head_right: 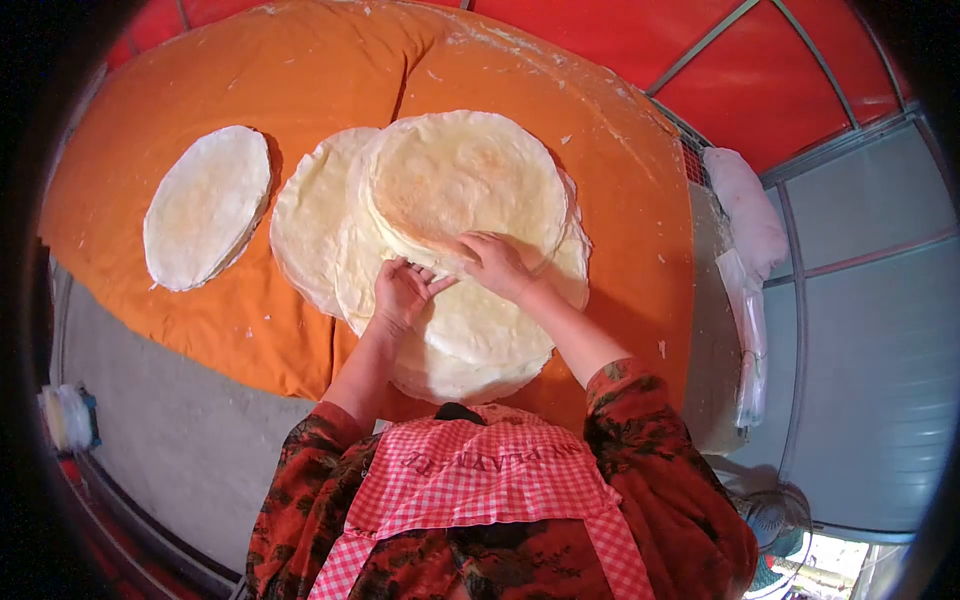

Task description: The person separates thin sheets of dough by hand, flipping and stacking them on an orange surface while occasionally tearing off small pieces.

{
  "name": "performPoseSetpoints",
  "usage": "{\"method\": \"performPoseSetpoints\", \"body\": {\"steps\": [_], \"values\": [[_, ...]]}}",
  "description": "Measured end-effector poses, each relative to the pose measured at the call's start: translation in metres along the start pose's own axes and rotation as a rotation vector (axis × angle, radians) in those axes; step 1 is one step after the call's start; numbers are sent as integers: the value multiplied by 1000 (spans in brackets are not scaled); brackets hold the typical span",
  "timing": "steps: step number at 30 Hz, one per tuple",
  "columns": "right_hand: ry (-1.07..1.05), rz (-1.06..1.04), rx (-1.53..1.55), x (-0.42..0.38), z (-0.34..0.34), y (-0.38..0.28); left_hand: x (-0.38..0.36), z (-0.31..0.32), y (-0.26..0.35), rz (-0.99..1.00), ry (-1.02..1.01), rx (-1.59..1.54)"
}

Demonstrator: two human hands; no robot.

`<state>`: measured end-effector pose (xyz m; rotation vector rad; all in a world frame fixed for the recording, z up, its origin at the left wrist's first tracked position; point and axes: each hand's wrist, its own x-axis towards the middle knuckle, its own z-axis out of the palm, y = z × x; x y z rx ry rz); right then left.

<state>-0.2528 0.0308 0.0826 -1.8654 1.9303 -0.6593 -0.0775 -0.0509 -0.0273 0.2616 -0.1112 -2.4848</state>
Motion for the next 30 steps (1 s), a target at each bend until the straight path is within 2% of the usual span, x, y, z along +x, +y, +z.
{"method": "performPoseSetpoints", "body": {"steps": [3, 5, 6, 7, 9, 11, 13, 15, 16, 17, 18, 20, 21, 22, 25, 28, 30], "values": [[254, -118, -277, -5, 29, -6, -7, 14, 1, 9, 42, 35], [345, -92, -324, -8, 37, -12, -12, 25, 4, 6, 15, 91], [390, -82, -349, -7, 36, -14, -15, 43, 6, 14, 94, 111], [324, 8, -271, -3, 31, -9, -21, 67, 6, 20, 175, 131], [188, 189, -110, 18, 7, 14, -17, 58, 4, 43, 163, 163], [91, 362, -196, 48, -68, -17, -1, -4, -5, 62, -14, 188], [298, 123, -256, 67, -114, -22, -7, 19, -6, 64, 120, 300], [332, 82, -445, 63, -115, -29, -9, 36, -6, 61, 211, 342], [349, 55, -542, 60, -113, -35, -9, 40, -6, 58, 237, 325], [356, 65, -390, 51, -86, -26, -10, 42, -5, 58, 263, 307], [358, 70, -236, 40, -44, -8, -9, 38, -3, 40, 202, 263], [316, -94, -301, 27, 24, 22, -8, 27, 1, -1, 89, 181], [344, -96, -340, 18, 40, 11, -9, 29, 2, 7, 86, 192], [372, -96, -377, 14, 48, 0, -10, 32, 3, 13, 84, 204], [198, 59, -223, 17, 28, -14, -12, 35, 1, 41, 111, 248], [151, 104, -339, 23, 17, -11, -12, 48, -2, 63, 159, 305], [187, 78, -297, 21, 27, -7, -12, 51, -3, 77, 175, 341]]}}
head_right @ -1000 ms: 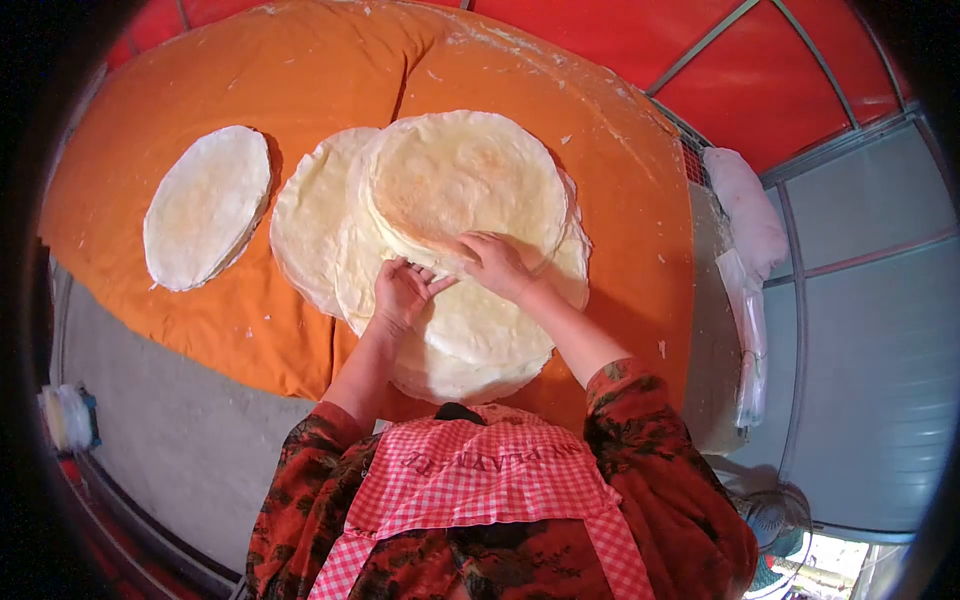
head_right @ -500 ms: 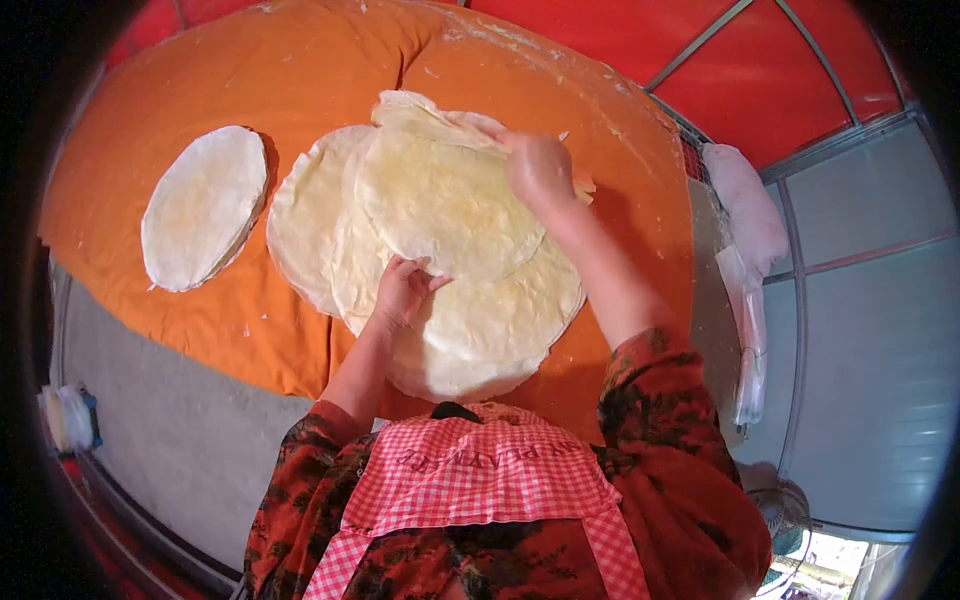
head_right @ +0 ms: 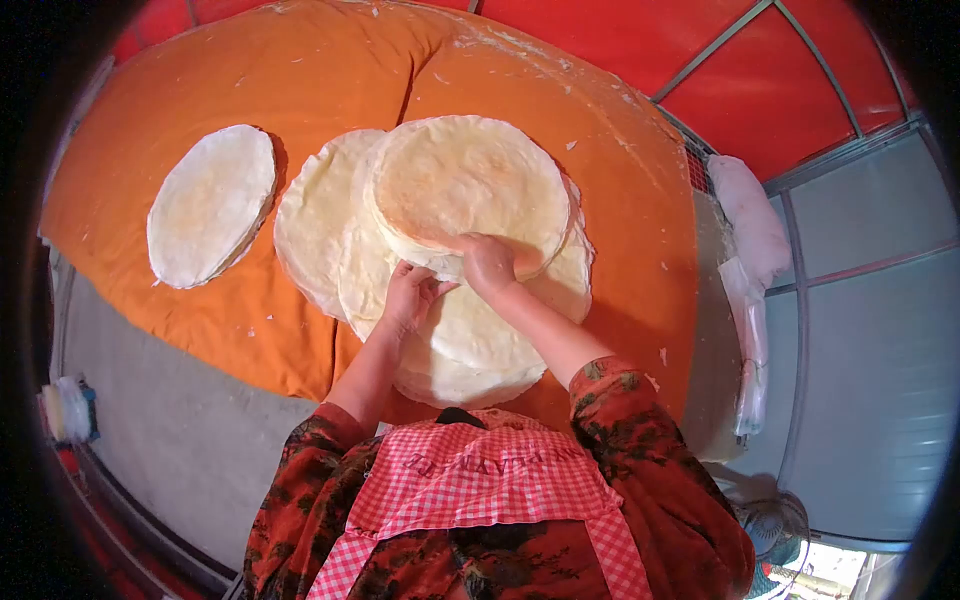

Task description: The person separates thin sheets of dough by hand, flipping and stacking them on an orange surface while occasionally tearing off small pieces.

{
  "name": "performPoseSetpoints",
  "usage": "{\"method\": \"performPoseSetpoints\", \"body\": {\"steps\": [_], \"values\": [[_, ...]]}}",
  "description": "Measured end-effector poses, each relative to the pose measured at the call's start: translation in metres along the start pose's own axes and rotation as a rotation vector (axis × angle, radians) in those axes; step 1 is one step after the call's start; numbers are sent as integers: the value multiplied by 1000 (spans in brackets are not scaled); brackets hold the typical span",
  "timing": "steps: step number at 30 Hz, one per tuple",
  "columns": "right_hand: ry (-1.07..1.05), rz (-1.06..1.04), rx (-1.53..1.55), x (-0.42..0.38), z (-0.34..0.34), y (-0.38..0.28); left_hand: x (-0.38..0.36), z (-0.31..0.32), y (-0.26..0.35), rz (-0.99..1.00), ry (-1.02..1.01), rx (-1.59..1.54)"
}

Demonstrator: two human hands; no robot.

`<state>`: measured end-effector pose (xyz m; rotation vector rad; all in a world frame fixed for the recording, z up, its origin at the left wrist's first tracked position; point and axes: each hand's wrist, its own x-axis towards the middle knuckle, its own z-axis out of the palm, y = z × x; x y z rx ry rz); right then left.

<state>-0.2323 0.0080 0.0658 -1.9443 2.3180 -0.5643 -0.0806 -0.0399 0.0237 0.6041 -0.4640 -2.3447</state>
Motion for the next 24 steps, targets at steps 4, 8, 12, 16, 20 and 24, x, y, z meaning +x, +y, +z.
{"method": "performPoseSetpoints", "body": {"steps": [4, 8, 12, 16, 20, 24], "values": [[9, 17, 34, -4, 5, -4, 8, -6, -6, 10, 8, 58], [16, -11, 9, -10, -12, -15, 4, 1, -6, 27, 54, 66], [110, -31, 15, -22, -4, -11, 14, -3, -17, 47, 166, 113], [24, -78, -9, -6, 6, 14, 15, -1, -20, 78, 193, 124], [-43, 229, -102, 74, -115, 7, 24, -17, -24, 64, 175, 138], [169, 29, -208, 99, -167, -3, 17, -3, -15, 32, 278, 156]]}}
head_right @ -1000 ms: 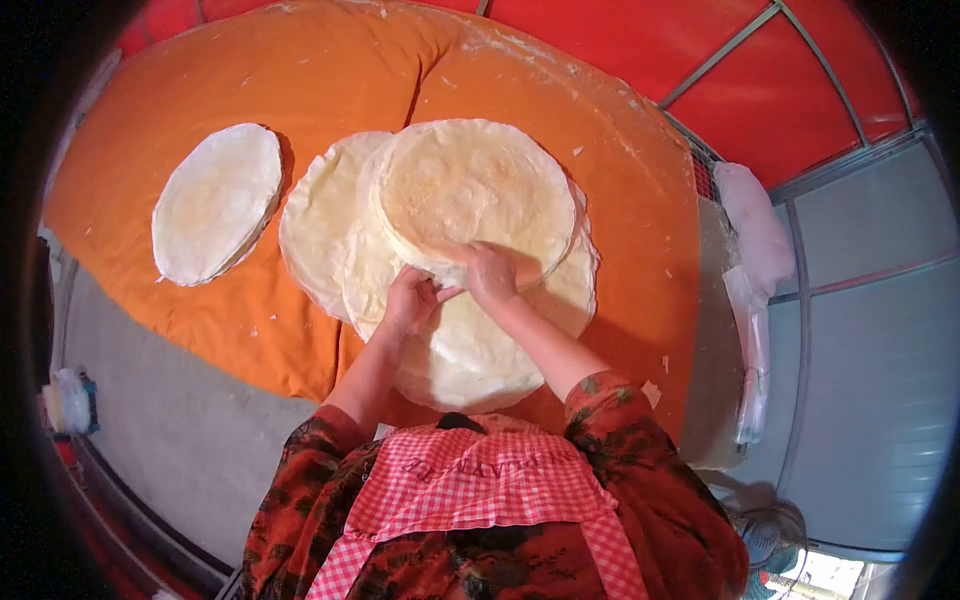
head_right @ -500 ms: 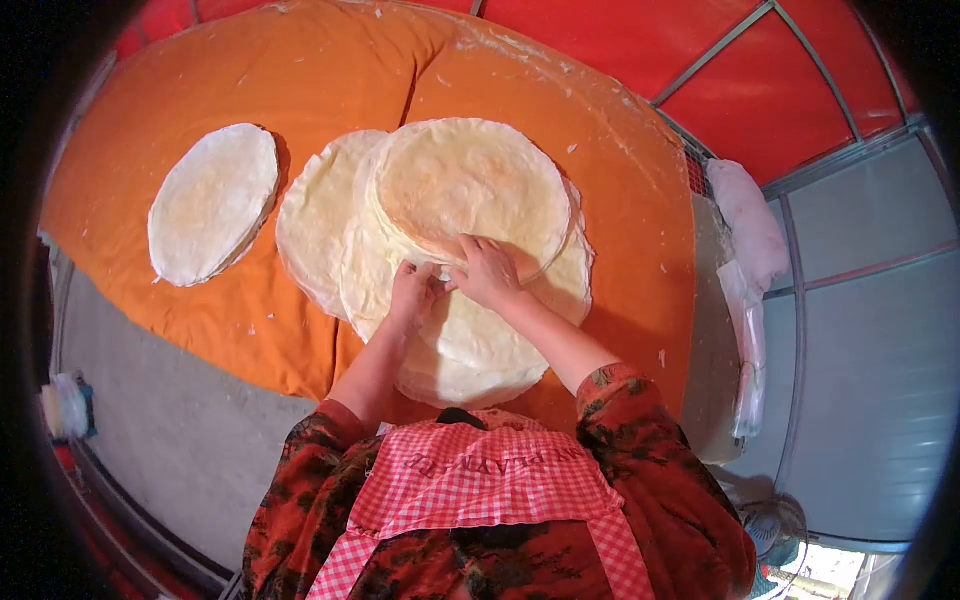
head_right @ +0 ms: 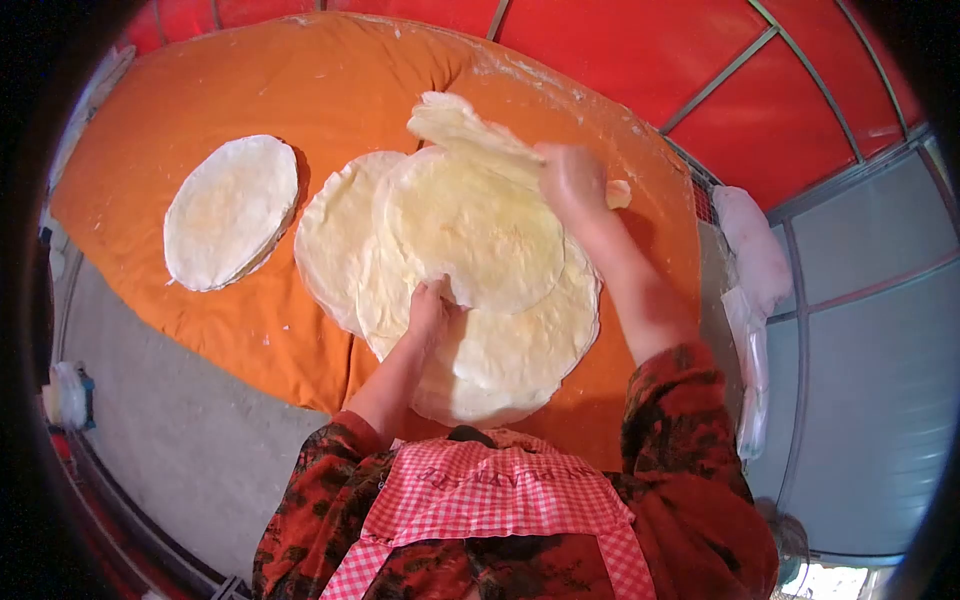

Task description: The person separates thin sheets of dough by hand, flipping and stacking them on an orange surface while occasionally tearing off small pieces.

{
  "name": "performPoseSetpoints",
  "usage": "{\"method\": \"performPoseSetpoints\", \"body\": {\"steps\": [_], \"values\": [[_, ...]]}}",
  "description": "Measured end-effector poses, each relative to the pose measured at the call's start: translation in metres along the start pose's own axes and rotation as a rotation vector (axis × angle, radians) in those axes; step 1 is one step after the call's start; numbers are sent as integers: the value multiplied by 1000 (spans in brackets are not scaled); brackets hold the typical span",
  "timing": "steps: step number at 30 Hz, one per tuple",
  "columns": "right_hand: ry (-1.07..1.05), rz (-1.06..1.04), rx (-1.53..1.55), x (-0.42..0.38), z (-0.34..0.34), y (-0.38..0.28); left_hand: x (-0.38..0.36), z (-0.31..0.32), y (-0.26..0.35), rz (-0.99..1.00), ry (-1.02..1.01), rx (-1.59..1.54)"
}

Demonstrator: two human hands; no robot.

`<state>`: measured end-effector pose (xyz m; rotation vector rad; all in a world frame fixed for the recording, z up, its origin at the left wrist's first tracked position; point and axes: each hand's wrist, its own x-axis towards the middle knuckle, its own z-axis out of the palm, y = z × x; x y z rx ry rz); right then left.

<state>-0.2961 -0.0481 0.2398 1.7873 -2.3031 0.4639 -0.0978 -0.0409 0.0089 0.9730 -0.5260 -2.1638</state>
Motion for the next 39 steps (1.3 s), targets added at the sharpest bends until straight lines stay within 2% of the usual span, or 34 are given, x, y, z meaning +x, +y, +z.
{"method": "performPoseSetpoints", "body": {"steps": [1, 2, 4, 5, 8, 10, 13, 17, 20, 22, 25, 28, 29, 30, 31, 32, 33, 34, 35, 37, 38, 39], "values": [[-13, -14, -43, -9, -3, -8, 0, 0, -1, 8, -11, -30], [61, -80, 139, -30, 36, 0, 0, 1, -2, 15, -20, -62], [-105, -77, 115, -76, 74, -26, 3, 0, -6, 11, -22, -63], [-150, -87, 85, -97, 130, -12, 4, -2, -7, 8, -18, -58], [-163, -149, 161, -142, 162, -28, -4, 0, 1, -25, -98, -124], [-163, -121, 114, -150, 157, -33, 1, -1, -1, 5, -78, -113], [-193, -71, 235, -157, 141, -36, -10, 5, 5, -19, -53, -136], [-113, -77, 280, -162, 138, -38, -7, 7, 11, -76, -87, -87], [-79, 3, 342, -169, 143, -36, 0, 7, 14, -83, -179, -76], [-102, 78, 363, -163, 144, -27, -8, 15, 20, -93, -129, -94], [-29, -66, 173, -158, 149, -18, -13, 19, 22, -123, -119, -146], [28, -168, 170, -151, 160, -16, -30, 19, 34, -104, -95, -150], [-134, -63, 184, -139, 156, -9, -36, 18, 37, -88, -80, -143], [-295, 42, 198, -119, 139, -2, -33, 10, 36, 98, -17, -12], [-330, 170, 171, -92, 101, -7, -31, -4, 29, 267, 46, 126], [-366, 306, 145, -64, 68, -9, -20, -17, 24, 420, 150, 110], [-199, 186, 111, -35, 58, 11, -29, -15, 39, 389, 233, 106], [-33, 60, 75, -17, 50, 24, -25, -23, 42, 331, 230, 140], [34, 7, 54, -16, 37, 17, -21, -30, 43, 278, 230, 174], [180, -106, 16, -20, 13, -6, -13, -31, 40, 297, 265, 182], [-43, 81, -11, -35, 12, -29, -9, -29, 42, 313, 281, 179], [41, 6, 106, -54, 35, -37, -7, -24, 46, 310, 304, 215]]}}
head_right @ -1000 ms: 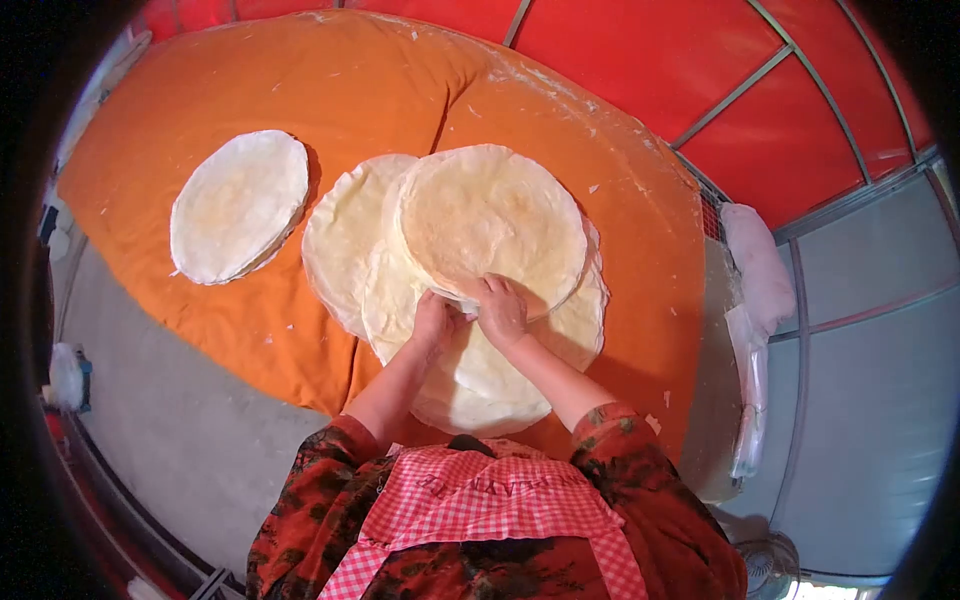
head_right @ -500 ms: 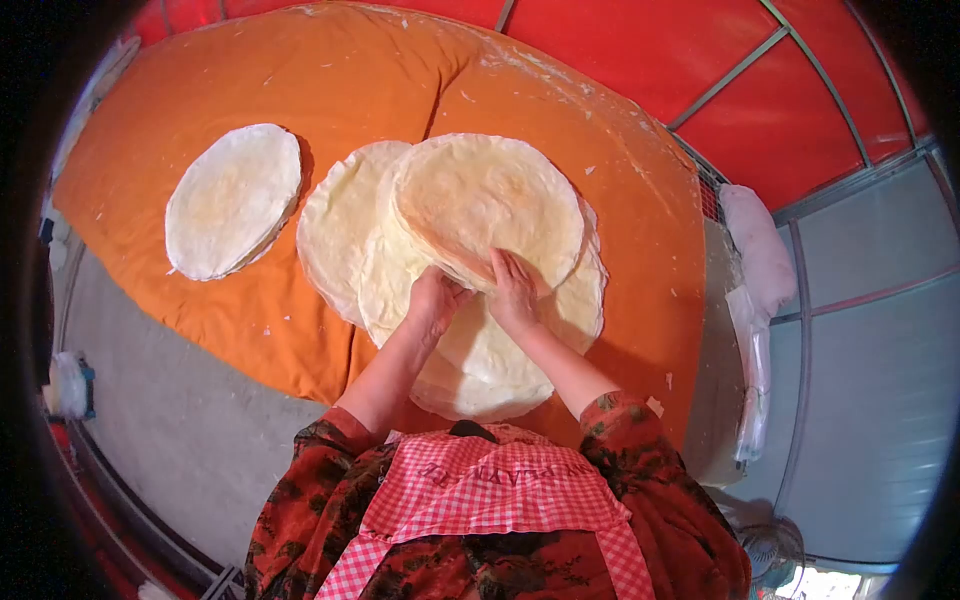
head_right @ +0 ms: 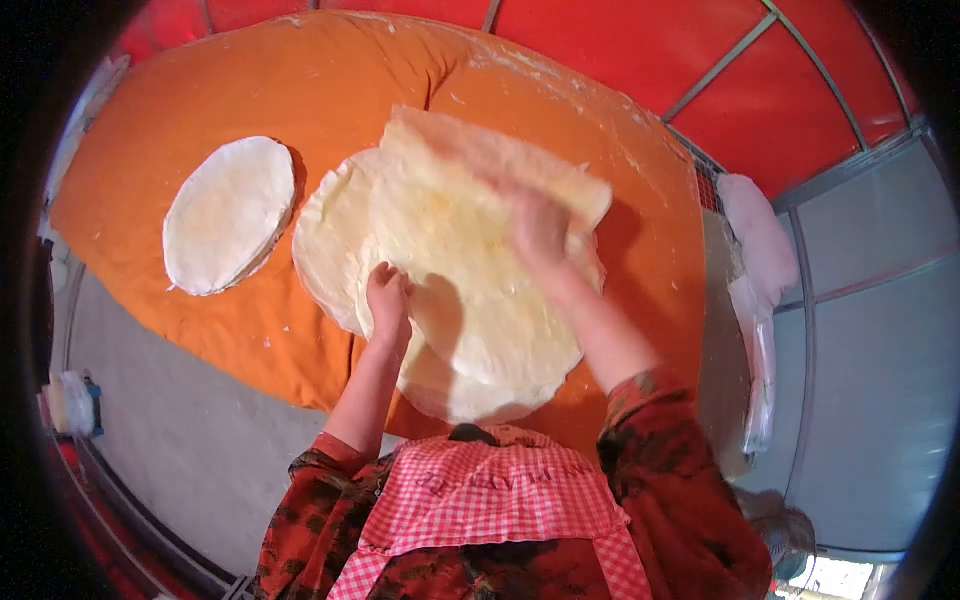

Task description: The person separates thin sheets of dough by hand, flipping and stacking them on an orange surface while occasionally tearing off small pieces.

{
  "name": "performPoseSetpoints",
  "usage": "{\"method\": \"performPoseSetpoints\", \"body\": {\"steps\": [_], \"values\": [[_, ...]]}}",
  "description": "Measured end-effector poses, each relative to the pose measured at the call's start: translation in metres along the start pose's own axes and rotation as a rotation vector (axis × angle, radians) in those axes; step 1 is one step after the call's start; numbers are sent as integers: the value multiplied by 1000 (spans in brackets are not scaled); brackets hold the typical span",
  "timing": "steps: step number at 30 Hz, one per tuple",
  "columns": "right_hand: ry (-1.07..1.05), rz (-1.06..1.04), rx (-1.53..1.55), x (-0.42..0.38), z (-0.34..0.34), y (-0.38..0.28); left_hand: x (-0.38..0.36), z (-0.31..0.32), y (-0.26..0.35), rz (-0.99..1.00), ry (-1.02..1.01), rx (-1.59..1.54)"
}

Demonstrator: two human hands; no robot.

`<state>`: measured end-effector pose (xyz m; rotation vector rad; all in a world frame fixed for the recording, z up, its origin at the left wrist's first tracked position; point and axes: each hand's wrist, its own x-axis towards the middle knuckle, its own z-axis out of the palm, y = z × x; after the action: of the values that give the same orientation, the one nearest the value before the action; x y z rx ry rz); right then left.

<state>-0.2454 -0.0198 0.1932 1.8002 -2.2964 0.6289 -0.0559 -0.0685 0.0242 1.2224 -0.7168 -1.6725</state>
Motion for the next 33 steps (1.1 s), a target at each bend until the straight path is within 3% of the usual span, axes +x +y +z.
{"method": "performPoseSetpoints", "body": {"steps": [1, 3, 4, 5, 7, 9, 12, 18, 19, 21, 25, 28, 29, 31, 33], "values": [[77, -82, 120, -21, 36, 5, 1, 4, 3, 1, 22, 36], [-192, -52, 68, -59, 87, 8, 7, 3, 2, 15, 35, 51], [-152, -137, 57, -80, 135, 31, 13, 2, -4, 78, 30, 118], [-29, -163, 88, -87, 129, 17, 18, -1, -12, 137, 25, 189], [-105, -93, 132, -75, 123, 16, 24, -1, -11, 209, 16, 216], [-130, -49, 214, -73, 129, 29, 13, 1, 7, 89, 13, 166], [-234, 82, 96, -54, 95, 7, 17, 10, 19, -4, -55, 199], [-89, -61, 124, -70, 118, -8, 39, 7, 8, 24, -154, 363], [-141, -26, 128, -68, 118, -9, 39, 6, 7, 27, -157, 380], [-249, 49, 137, -64, 113, -9, 35, 5, 6, 49, -142, 322], [-147, -19, 134, -62, 110, -12, 26, 13, 16, 107, -158, 93], [16, -113, 70, -72, 117, -21, 12, 24, 35, -159, -212, -145], [53, -110, 36, -79, 124, -21, 9, 27, 37, -168, -222, -177], [-38, -32, -6, -80, 130, -18, 3, 32, 39, -182, -242, -239], [-293, 124, -26, -67, 131, -6, -6, 36, 40, -175, -243, -300]]}}
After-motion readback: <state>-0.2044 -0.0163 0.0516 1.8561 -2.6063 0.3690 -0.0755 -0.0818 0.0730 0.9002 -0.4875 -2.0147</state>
